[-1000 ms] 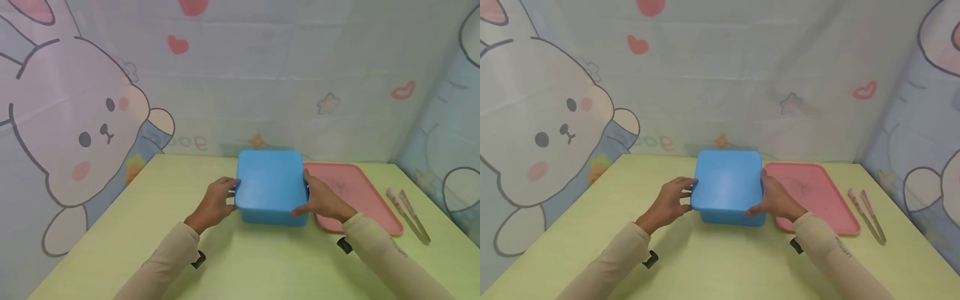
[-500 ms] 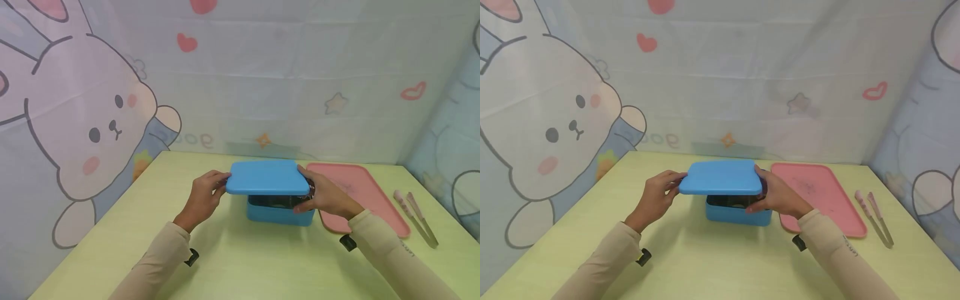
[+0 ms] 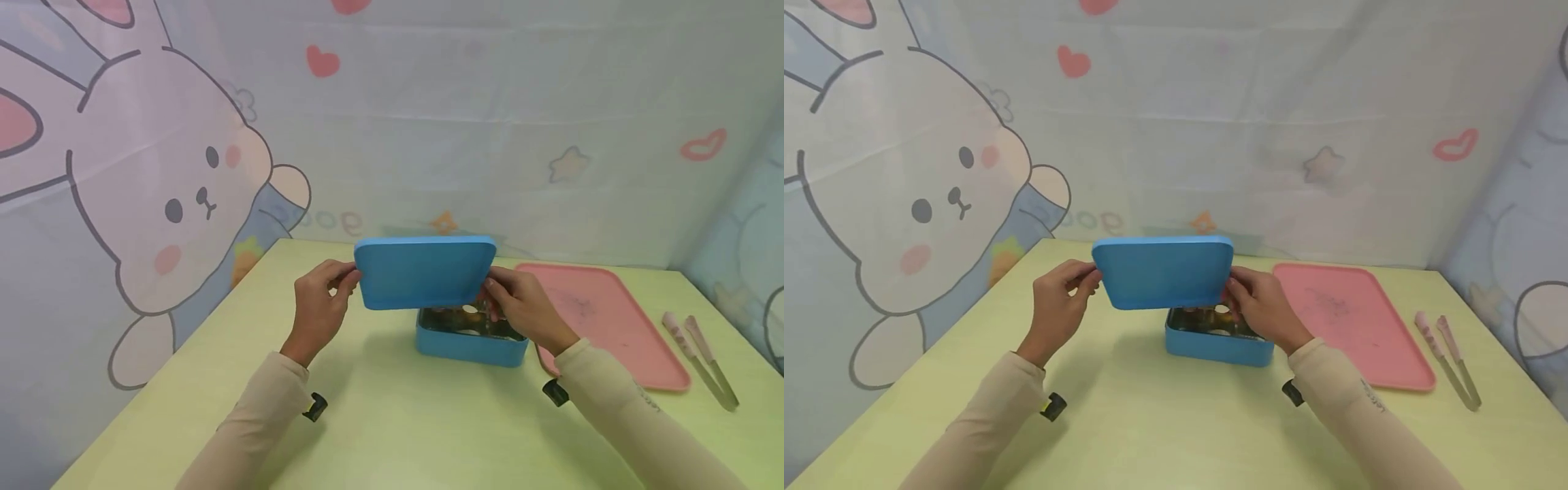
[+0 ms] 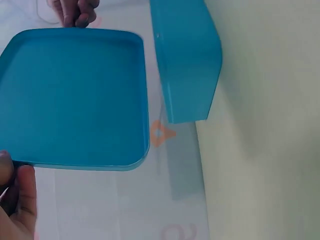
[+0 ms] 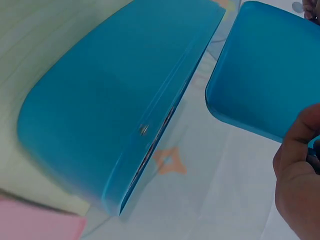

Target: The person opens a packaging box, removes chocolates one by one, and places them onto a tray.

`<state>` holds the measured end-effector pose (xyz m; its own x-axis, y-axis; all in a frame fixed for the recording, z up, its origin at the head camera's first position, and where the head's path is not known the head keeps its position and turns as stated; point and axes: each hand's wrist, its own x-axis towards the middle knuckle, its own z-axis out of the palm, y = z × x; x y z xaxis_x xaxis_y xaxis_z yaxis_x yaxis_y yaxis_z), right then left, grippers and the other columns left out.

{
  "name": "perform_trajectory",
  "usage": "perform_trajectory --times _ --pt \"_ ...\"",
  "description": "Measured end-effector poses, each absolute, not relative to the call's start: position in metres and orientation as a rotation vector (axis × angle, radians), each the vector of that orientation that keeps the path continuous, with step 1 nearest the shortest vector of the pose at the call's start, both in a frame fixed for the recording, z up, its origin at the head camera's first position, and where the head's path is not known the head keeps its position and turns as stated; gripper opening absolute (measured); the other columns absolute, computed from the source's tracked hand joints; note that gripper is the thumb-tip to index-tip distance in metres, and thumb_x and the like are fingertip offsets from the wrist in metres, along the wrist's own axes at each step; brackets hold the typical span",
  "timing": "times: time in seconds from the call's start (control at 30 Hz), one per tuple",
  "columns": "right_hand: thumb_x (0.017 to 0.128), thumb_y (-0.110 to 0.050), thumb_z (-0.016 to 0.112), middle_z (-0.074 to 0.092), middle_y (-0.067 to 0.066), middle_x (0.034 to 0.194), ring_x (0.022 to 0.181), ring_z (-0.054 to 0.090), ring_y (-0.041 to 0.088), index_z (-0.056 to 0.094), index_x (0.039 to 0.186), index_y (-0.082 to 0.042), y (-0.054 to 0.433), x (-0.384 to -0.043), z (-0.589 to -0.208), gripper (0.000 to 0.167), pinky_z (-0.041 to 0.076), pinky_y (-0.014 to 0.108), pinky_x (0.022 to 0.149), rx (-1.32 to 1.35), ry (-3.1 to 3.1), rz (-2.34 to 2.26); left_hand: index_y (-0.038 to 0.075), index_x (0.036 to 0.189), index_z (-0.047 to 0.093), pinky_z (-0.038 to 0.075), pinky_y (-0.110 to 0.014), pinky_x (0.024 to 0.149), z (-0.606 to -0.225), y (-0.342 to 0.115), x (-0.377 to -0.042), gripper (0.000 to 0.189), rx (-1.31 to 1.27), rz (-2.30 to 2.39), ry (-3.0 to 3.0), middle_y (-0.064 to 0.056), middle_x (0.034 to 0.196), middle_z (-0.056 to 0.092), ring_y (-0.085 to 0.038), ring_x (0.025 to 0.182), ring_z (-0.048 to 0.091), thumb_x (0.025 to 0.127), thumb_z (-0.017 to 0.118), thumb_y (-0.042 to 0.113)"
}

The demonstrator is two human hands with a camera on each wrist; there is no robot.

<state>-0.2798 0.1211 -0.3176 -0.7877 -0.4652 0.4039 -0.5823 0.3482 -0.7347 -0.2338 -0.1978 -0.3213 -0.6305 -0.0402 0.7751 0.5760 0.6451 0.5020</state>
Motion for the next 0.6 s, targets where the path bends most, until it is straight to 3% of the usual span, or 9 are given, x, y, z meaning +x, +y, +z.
perform_trajectory --times 0.17,0.27,0.43,0.6 --pt "0.109 -0.013 0.043 0.058 0.022 0.075 0.049 0.054 0.019 0.064 0.091 0.006 0.106 -0.280 -0.315 0.033 0.052 0.031 0.049 0.890 -2.452 1.483 -0.001 0.104 0.076 0.058 -0.021 0.067 -0.315 -0.207 -0.238 0.016 -0.346 -1.022 -2.029 -0.014 0.092 0.073 -0.021 0.072 0.069 0.096 0.067 0.010" --pt "0.108 -0.013 0.045 0.057 0.016 0.070 0.046 0.051 0.015 0.065 0.090 0.004 0.098 -0.281 -0.315 0.032 0.049 0.029 0.046 0.867 -2.453 1.482 0.000 0.106 0.075 0.060 -0.028 0.070 -0.314 -0.213 -0.241 0.017 -0.277 -1.028 -2.033 -0.015 0.095 0.074 -0.025 0.079 0.071 0.097 0.068 0.012" --pt "0.107 -0.013 0.048 0.057 0.015 0.071 0.055 0.049 0.013 0.068 0.097 0.003 0.080 -0.282 -0.317 0.028 0.044 0.026 0.051 0.852 -2.435 1.472 -0.001 0.112 0.075 0.064 -0.038 0.075 -0.313 -0.224 -0.244 0.023 -0.131 -1.106 -2.061 -0.018 0.102 0.075 -0.031 0.090 0.074 0.098 0.066 0.015" --pt "0.106 -0.014 0.050 0.054 0.010 0.065 0.056 0.050 0.015 0.070 0.101 0.003 0.052 -0.280 -0.322 0.027 0.045 0.026 0.052 0.829 -2.435 1.488 0.002 0.112 0.076 0.060 -0.022 0.069 -0.320 -0.243 -0.247 0.027 0.074 -1.139 -2.099 -0.019 0.098 0.076 -0.029 0.085 0.073 0.100 0.065 0.023"
